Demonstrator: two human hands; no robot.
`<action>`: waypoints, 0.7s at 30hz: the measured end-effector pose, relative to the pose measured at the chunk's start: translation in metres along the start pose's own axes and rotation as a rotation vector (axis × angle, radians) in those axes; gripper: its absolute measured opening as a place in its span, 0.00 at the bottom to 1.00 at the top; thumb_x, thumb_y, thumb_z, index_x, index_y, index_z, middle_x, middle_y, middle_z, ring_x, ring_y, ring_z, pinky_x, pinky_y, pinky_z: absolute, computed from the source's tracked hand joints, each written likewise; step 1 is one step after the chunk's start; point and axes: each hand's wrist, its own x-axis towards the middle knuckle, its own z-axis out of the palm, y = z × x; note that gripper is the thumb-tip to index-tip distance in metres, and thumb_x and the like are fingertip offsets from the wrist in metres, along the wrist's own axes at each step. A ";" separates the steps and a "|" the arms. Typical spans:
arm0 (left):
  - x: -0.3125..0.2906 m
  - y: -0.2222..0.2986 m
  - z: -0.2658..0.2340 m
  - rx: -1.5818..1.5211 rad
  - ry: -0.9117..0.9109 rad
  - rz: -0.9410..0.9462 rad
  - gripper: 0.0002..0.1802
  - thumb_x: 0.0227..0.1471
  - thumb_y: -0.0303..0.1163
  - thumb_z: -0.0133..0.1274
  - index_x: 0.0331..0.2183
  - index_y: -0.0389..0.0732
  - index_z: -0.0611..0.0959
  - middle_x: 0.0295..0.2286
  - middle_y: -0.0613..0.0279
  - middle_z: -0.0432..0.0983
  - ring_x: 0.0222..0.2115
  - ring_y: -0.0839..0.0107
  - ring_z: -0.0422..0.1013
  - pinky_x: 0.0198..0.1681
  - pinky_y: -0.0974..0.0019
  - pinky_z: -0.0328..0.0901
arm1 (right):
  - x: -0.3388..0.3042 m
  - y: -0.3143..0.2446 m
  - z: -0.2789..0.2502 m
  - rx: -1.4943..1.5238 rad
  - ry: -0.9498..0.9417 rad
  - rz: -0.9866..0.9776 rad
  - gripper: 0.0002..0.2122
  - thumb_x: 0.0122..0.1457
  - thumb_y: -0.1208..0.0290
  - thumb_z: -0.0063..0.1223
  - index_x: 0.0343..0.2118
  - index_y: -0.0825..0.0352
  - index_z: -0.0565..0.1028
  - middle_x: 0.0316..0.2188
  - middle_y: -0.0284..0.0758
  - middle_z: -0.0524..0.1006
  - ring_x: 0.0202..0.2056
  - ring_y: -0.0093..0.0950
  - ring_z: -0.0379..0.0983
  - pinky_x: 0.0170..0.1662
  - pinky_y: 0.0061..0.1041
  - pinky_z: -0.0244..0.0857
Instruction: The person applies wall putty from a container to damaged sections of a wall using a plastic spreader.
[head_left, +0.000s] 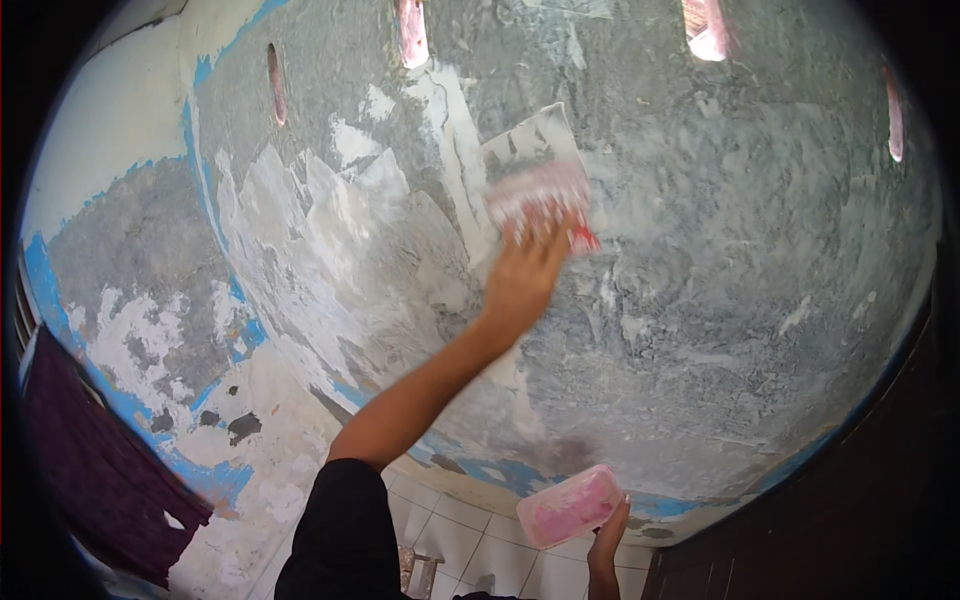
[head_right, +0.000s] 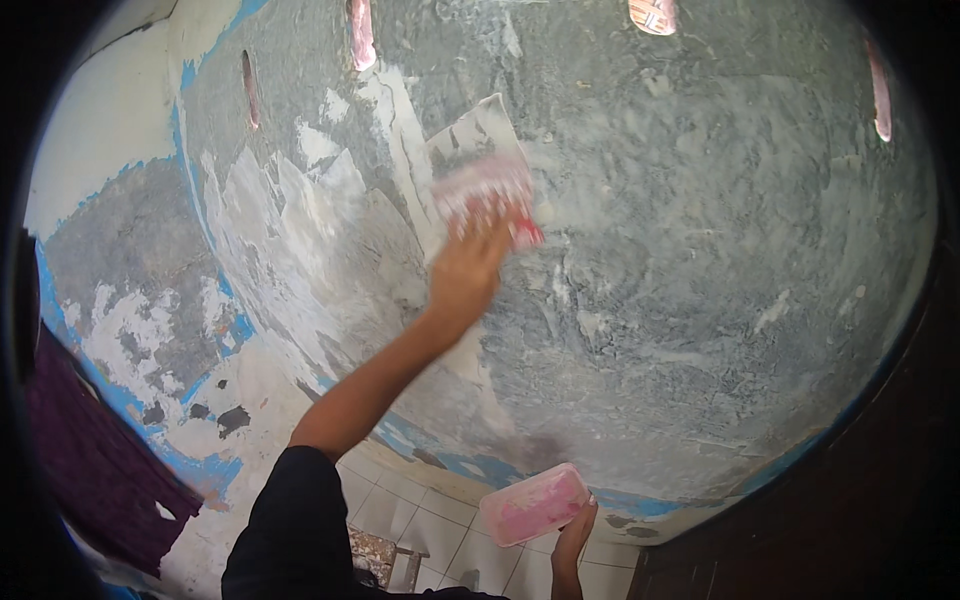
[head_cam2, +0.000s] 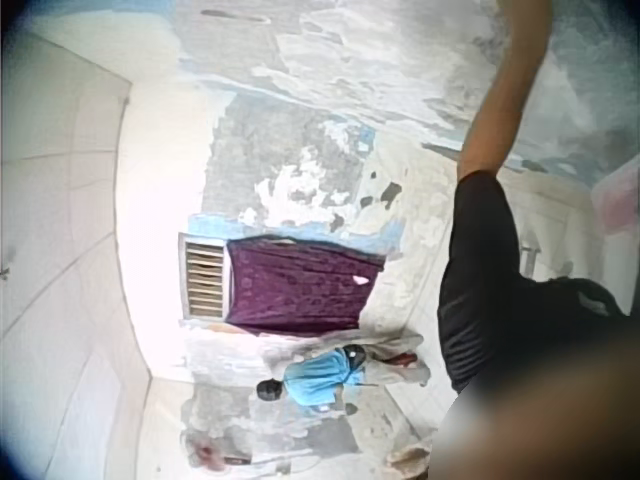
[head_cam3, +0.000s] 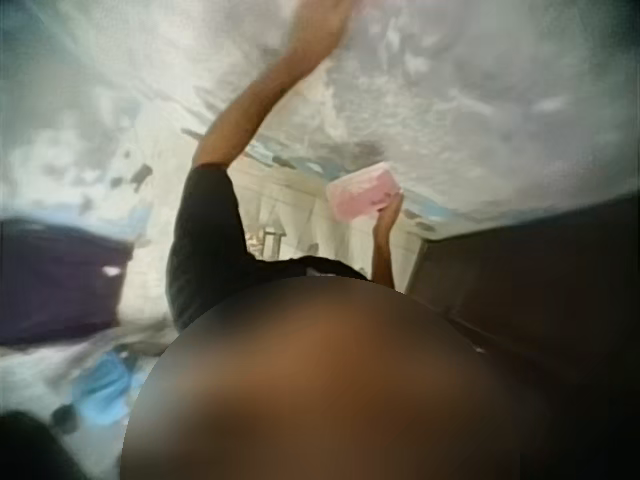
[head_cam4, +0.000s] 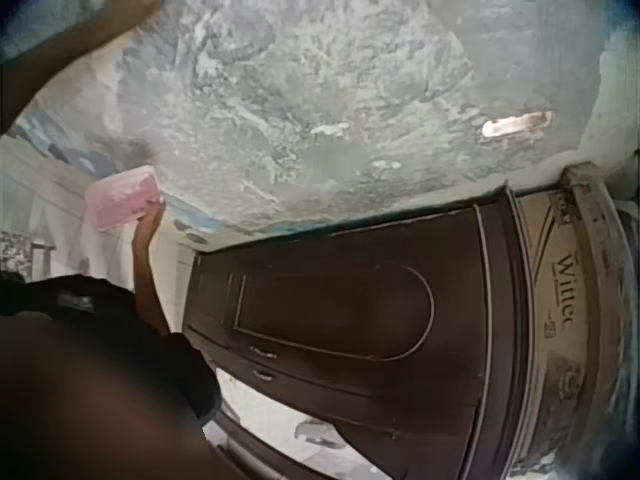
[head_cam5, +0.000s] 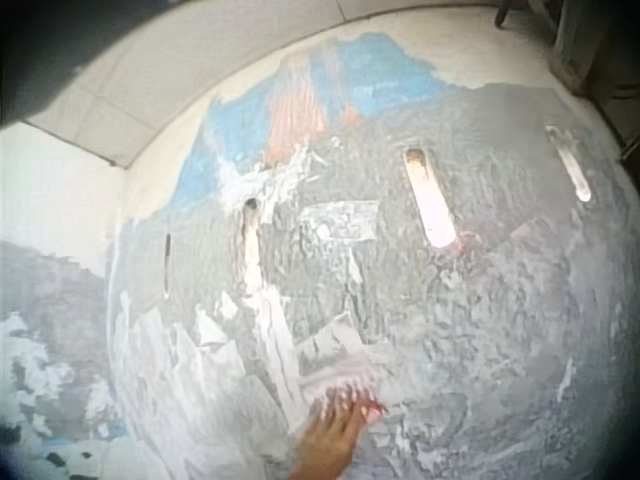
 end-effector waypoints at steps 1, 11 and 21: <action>-0.017 0.015 -0.001 -0.037 -0.009 0.014 0.37 0.43 0.12 0.51 0.57 0.45 0.77 0.53 0.53 0.75 0.51 0.56 0.74 0.50 0.56 0.72 | 0.004 0.005 -0.001 0.001 0.055 0.002 0.25 0.70 0.46 0.31 0.54 0.64 0.68 0.44 0.33 0.73 0.45 0.26 0.71 0.43 0.26 0.67; 0.060 -0.060 -0.049 -0.329 0.416 -0.270 0.31 0.44 0.09 0.48 0.51 0.39 0.79 0.47 0.53 0.79 0.40 0.60 0.80 0.38 0.65 0.75 | 0.005 0.014 -0.022 -0.069 -0.014 0.040 0.34 0.67 0.38 0.33 0.63 0.65 0.61 0.58 0.40 0.68 0.56 0.36 0.68 0.54 0.39 0.66; 0.005 0.053 -0.048 -0.587 -0.069 -0.166 0.33 0.45 0.12 0.49 0.53 0.45 0.79 0.50 0.47 0.77 0.47 0.55 0.77 0.46 0.62 0.75 | 0.006 0.007 -0.034 -0.054 0.109 -0.006 0.26 0.70 0.45 0.32 0.56 0.63 0.67 0.48 0.35 0.72 0.48 0.29 0.71 0.46 0.30 0.69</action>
